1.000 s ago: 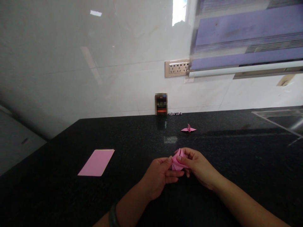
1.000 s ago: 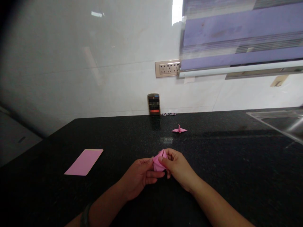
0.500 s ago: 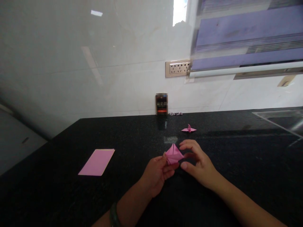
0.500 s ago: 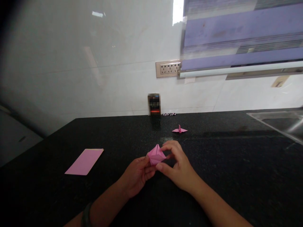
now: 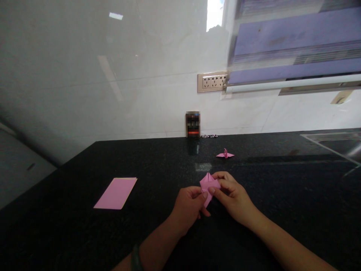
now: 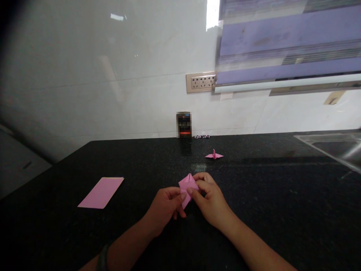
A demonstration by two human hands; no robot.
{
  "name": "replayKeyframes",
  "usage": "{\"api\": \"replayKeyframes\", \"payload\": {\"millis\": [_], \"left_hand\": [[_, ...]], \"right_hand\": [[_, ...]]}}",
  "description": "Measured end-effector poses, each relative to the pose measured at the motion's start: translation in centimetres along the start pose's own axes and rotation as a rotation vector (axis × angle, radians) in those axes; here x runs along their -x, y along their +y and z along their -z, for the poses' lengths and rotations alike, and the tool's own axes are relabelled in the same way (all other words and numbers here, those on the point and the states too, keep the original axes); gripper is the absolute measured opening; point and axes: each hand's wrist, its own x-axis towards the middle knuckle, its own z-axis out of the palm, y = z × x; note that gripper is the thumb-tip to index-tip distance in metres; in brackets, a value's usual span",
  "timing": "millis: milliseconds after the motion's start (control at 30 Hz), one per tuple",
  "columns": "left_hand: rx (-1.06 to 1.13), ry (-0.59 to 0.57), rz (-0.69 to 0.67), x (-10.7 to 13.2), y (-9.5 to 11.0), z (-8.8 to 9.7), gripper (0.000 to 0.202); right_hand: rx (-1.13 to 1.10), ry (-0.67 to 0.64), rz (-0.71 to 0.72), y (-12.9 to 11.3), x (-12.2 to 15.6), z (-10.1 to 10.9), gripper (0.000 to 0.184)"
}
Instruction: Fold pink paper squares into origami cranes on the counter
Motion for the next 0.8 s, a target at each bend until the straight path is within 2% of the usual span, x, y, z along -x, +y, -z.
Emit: {"api": "replayKeyframes", "payload": {"millis": [167,300,400,600,800], "left_hand": [[0.007,0.006,-0.016,-0.2,-0.2,0.1,0.023],[0.06,0.004,-0.023,-0.3,-0.2,0.1,0.022],[0.103,0.007,-0.034,-0.4,-0.1,0.2,0.022],[0.171,-0.002,-0.051,-0.5,-0.2,0.3,0.018],[0.078,0.042,-0.061,-0.4,-0.1,0.1,0.015]], "right_hand": [[0.028,0.021,0.086,-0.3,0.2,-0.1,0.014],[0.165,0.041,0.199,-0.4,0.4,-0.1,0.017],[0.272,-0.007,0.261,-0.7,0.5,0.2,0.018],[0.299,-0.045,0.241,-1.3,0.5,0.4,0.015],[0.261,-0.009,0.248,-0.9,0.5,0.0,0.024]]}}
